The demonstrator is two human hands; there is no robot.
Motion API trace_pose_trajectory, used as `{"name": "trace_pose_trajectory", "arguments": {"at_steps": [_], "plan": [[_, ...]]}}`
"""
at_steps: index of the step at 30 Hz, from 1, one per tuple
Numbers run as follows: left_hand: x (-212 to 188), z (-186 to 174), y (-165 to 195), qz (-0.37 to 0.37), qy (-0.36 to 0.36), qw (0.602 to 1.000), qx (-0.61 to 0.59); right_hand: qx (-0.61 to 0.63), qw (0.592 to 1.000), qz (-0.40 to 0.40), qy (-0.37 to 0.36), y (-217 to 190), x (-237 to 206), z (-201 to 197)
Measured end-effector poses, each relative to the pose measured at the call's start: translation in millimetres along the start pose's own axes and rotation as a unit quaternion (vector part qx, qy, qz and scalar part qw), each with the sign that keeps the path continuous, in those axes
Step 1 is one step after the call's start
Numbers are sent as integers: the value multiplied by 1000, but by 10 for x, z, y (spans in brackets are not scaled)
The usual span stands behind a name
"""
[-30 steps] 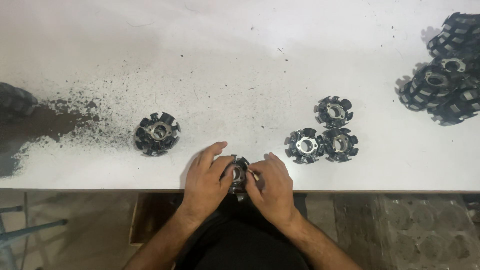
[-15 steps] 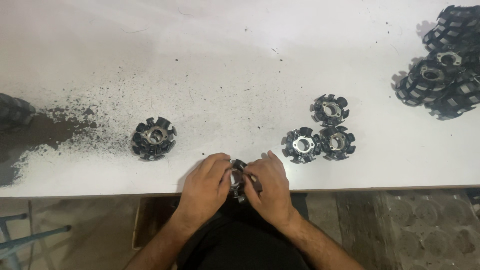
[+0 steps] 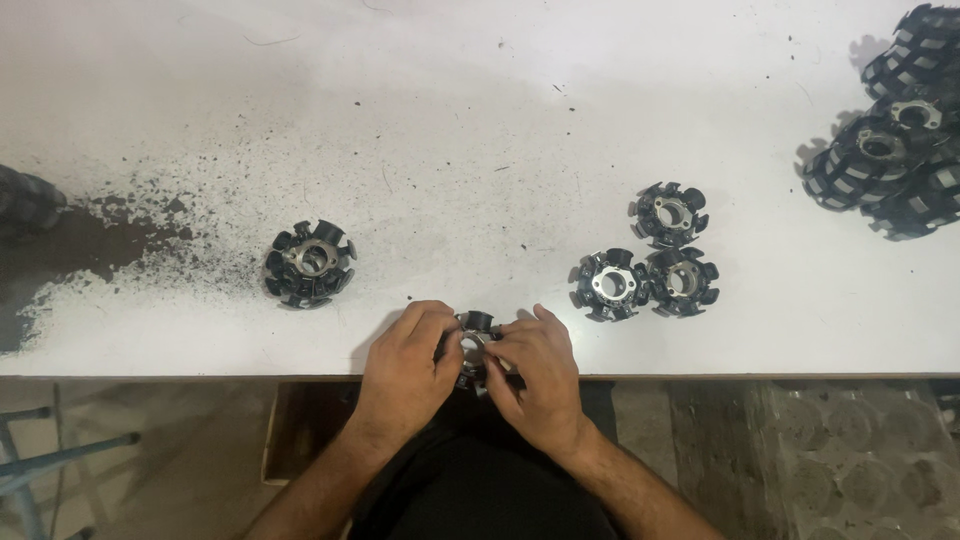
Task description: The person sits at a white workbench assembling small black wheel components, fitting inserts into hub pieces by hand and using a small blade to trim or press the parts, then placing each finished assembly onto a growing pile on the table.
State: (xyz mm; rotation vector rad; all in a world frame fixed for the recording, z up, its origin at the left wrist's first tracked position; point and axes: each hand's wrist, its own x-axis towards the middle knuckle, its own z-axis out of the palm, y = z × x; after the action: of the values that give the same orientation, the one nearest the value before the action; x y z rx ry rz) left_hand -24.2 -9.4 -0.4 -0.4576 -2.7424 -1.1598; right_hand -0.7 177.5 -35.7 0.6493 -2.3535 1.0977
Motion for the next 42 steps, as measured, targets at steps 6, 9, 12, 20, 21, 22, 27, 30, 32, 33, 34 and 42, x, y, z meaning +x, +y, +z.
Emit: {"name": "trace_pose_trajectory", "arguments": {"at_steps": [6, 9, 12, 20, 21, 22, 27, 30, 32, 33, 34, 42], "plan": [[-18, 24, -23, 18, 21, 1000, -3, 1, 1000, 4, -8, 11, 12, 27], [-44, 34, -67, 39, 28, 999, 6, -16, 999, 7, -31, 19, 25, 33], [-73, 36, -110, 65, 50, 997, 6, -19, 1000, -6, -18, 11, 14, 32], [-127, 78, -163, 73, 63, 995, 12, -33, 999, -15, 11, -56, 42, 112], [-136, 85, -173, 67, 60, 996, 13, -37, 999, -13, 16, -65, 41, 122], [-144, 86, -185, 64, 56, 996, 12, -41, 999, -15, 19, -73, 37, 131], [-164, 31, -166, 42, 30, 999, -17, -63, 998, -23, 0, -99, 56, 147], [-163, -159, -142, 44, 11, 999, -10, -87, 995, -38, 9, 2, 235, 104], [-103, -356, -187, 81, 118, 973, 180, -142, 988, -9, 56, 209, 456, 8], [-75, -488, -238, 39, 137, 959, 243, -154, 983, 8, 95, 300, 508, -113], [-12, -633, -311, -1, 156, 939, 305, -166, 976, 23, 137, 369, 542, -218], [459, -931, -495, -64, 22, 968, 240, -64, 987, 53, 135, 254, 239, -377]]}}
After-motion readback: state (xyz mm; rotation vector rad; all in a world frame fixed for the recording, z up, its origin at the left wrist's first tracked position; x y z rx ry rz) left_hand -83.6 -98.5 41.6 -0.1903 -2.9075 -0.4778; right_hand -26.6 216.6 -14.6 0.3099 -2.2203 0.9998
